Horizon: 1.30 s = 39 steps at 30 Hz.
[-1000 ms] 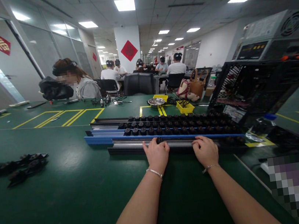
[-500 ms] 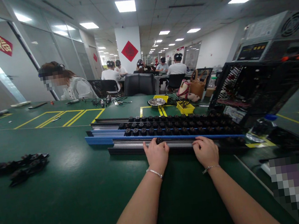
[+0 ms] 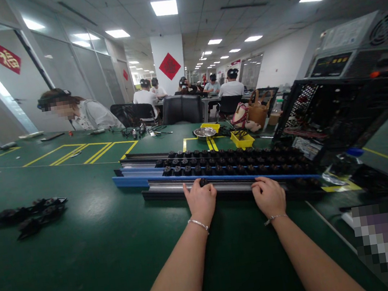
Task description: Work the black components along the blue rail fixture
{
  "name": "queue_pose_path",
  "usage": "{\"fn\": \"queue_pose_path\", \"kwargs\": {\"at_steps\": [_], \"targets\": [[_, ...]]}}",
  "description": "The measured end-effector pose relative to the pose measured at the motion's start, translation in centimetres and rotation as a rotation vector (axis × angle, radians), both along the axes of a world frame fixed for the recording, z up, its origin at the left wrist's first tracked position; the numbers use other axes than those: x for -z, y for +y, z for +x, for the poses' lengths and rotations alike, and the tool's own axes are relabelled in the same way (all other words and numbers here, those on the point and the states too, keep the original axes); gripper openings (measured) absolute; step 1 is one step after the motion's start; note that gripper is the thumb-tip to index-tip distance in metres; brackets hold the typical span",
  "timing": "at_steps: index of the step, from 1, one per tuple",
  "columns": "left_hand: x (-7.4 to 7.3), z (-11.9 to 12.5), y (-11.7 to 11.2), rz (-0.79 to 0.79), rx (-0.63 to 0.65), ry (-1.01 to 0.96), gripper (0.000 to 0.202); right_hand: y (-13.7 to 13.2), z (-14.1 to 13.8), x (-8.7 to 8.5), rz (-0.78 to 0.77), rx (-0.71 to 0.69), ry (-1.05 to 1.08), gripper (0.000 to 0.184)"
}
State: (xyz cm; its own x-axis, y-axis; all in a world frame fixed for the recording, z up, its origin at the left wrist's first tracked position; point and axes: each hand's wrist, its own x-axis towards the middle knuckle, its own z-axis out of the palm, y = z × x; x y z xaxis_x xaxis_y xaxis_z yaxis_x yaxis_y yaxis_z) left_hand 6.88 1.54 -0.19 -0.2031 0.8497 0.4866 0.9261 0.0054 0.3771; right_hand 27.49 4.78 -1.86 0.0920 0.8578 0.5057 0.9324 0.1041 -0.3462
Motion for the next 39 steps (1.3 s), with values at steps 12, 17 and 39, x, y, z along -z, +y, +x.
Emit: {"fn": "queue_pose_path", "kwargs": {"at_steps": [12, 17, 39], "targets": [[0.13, -0.10, 0.10, 0.007, -0.024, 0.005, 0.029, 0.02, -0.06, 0.13, 0.030, 0.009, 0.008, 0.027], [0.15, -0.28, 0.08, 0.007, -0.037, -0.005, 0.030, -0.05, -0.09, 0.07, 0.036, 0.008, 0.017, 0.027], [0.51, -0.50, -0.05, 0.029, -0.077, -0.014, 0.032, -0.21, -0.12, -0.19, -0.015, 0.010, 0.024, 0.029]]}}
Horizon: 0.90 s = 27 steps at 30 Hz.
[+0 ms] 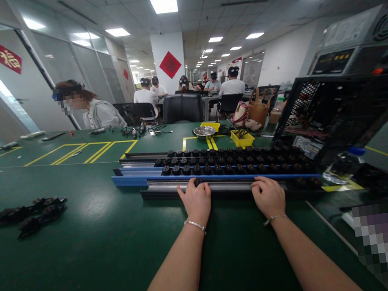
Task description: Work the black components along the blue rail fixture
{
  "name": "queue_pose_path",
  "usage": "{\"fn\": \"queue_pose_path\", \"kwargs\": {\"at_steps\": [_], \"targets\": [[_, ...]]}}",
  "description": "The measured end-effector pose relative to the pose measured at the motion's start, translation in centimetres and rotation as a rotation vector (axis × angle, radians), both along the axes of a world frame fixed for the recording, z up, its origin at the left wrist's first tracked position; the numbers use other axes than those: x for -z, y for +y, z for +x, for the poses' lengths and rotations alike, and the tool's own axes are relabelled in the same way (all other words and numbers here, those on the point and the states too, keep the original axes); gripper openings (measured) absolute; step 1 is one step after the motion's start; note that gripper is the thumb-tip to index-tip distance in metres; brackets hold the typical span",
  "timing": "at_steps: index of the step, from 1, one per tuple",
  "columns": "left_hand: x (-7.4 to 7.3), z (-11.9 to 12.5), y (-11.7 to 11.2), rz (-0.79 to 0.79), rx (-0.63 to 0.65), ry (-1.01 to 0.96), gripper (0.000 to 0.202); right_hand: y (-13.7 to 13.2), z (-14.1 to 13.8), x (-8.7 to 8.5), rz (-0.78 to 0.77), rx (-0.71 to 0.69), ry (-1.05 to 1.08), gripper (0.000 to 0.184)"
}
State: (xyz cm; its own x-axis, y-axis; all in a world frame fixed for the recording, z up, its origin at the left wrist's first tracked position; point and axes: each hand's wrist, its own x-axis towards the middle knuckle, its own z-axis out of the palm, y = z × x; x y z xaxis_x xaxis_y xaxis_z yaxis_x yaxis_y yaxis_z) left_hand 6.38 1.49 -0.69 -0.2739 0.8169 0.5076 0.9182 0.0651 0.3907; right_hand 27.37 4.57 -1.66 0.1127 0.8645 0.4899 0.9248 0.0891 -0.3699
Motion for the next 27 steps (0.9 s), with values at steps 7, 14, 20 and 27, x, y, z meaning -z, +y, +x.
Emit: {"fn": "queue_pose_path", "kwargs": {"at_steps": [7, 14, 20, 27], "targets": [[-0.1, -0.7, -0.1, -0.011, -0.038, -0.005, 0.031, 0.2, 0.0, 0.3, 0.031, 0.003, 0.000, 0.028], [0.0, -0.9, -0.1, -0.008, -0.045, -0.009, 0.031, 0.2, 0.1, 0.4, 0.048, -0.001, 0.000, 0.028], [0.1, -1.7, -0.1, -0.001, -0.069, -0.014, 0.031, 0.2, 0.1, 0.4, 0.054, -0.003, -0.008, 0.028], [0.0, -2.2, 0.0, -0.009, -0.090, -0.018, 0.031, 0.2, 0.2, 0.4, 0.039, 0.002, -0.013, 0.029]]}}
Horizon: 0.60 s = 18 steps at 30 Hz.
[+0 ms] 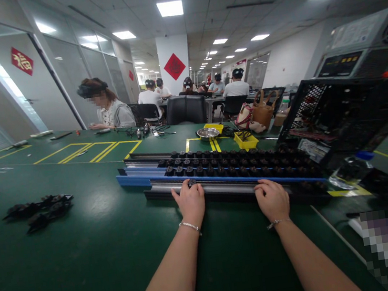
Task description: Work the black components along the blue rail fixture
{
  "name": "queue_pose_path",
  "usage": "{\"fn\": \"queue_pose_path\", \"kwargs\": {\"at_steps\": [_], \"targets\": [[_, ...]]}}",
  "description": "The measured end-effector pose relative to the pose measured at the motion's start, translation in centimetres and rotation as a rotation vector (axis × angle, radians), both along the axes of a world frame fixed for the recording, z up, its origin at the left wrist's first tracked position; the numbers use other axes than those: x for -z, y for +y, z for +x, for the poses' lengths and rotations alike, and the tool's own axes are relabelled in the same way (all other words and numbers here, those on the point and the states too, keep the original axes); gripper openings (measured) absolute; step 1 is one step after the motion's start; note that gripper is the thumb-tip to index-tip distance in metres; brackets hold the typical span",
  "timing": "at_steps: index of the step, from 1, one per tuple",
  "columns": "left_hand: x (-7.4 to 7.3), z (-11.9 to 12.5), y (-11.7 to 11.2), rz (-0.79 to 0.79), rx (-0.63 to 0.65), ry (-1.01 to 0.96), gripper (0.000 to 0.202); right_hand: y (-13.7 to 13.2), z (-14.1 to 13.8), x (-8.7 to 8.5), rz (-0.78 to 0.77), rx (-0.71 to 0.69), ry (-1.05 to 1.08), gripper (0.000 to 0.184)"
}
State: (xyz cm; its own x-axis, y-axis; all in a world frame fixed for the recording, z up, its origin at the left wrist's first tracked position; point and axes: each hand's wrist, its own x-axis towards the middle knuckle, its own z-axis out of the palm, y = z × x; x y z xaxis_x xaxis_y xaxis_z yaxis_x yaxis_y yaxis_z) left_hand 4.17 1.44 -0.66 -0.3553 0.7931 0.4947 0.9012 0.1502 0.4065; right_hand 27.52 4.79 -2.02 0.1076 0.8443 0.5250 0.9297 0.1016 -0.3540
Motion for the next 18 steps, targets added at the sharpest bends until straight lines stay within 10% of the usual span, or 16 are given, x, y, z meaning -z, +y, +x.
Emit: {"fn": "queue_pose_path", "kwargs": {"at_steps": [18], "targets": [[0.0, -1.6, 0.1, 0.015, -0.043, -0.028, 0.032, 0.2, 0.2, 0.2, 0.034, -0.031, 0.007, 0.028]]}}
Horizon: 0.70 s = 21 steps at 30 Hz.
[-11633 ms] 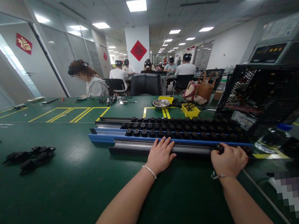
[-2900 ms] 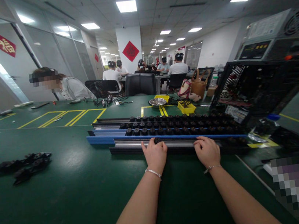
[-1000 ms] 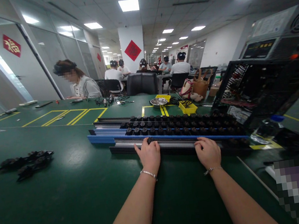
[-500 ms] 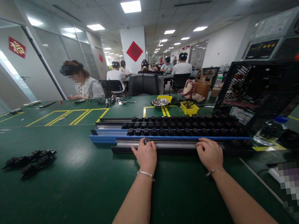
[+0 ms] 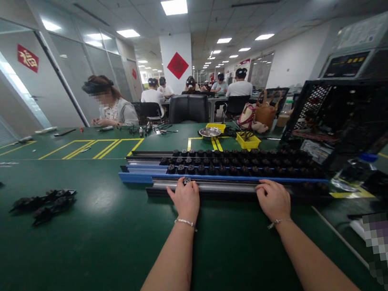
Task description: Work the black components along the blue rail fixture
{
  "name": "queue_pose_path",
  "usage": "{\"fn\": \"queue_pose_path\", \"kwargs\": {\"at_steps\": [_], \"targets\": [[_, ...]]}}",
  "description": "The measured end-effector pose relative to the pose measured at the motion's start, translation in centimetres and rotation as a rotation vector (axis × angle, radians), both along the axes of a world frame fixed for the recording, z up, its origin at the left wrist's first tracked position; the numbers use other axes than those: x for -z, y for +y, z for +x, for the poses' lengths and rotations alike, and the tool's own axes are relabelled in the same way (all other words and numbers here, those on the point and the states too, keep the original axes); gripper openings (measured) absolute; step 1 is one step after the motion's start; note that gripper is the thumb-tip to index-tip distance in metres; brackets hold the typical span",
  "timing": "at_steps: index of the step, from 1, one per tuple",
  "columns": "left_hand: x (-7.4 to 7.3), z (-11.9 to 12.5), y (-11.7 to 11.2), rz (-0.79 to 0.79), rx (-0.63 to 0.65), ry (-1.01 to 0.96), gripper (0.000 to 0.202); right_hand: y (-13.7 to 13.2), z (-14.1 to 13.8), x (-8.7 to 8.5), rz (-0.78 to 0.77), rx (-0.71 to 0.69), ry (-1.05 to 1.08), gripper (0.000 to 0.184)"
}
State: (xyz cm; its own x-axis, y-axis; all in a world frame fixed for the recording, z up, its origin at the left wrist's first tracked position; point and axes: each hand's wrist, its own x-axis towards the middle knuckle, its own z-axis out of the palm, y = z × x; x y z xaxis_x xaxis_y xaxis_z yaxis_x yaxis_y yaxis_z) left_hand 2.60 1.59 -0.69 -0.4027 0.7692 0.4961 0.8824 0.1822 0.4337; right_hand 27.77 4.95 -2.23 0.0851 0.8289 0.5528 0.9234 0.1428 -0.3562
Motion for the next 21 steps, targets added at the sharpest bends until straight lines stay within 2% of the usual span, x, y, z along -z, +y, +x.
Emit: {"fn": "queue_pose_path", "kwargs": {"at_steps": [8, 21], "targets": [[-0.2, -0.9, -0.1, -0.045, -0.033, -0.024, 0.033, -0.2, -0.1, -0.3, -0.008, -0.013, -0.002, 0.029], [0.4, -3.0, -0.6, -0.021, -0.041, 0.057, 0.031, -0.3, 0.2, 0.1, -0.001, -0.026, -0.003, 0.029]]}}
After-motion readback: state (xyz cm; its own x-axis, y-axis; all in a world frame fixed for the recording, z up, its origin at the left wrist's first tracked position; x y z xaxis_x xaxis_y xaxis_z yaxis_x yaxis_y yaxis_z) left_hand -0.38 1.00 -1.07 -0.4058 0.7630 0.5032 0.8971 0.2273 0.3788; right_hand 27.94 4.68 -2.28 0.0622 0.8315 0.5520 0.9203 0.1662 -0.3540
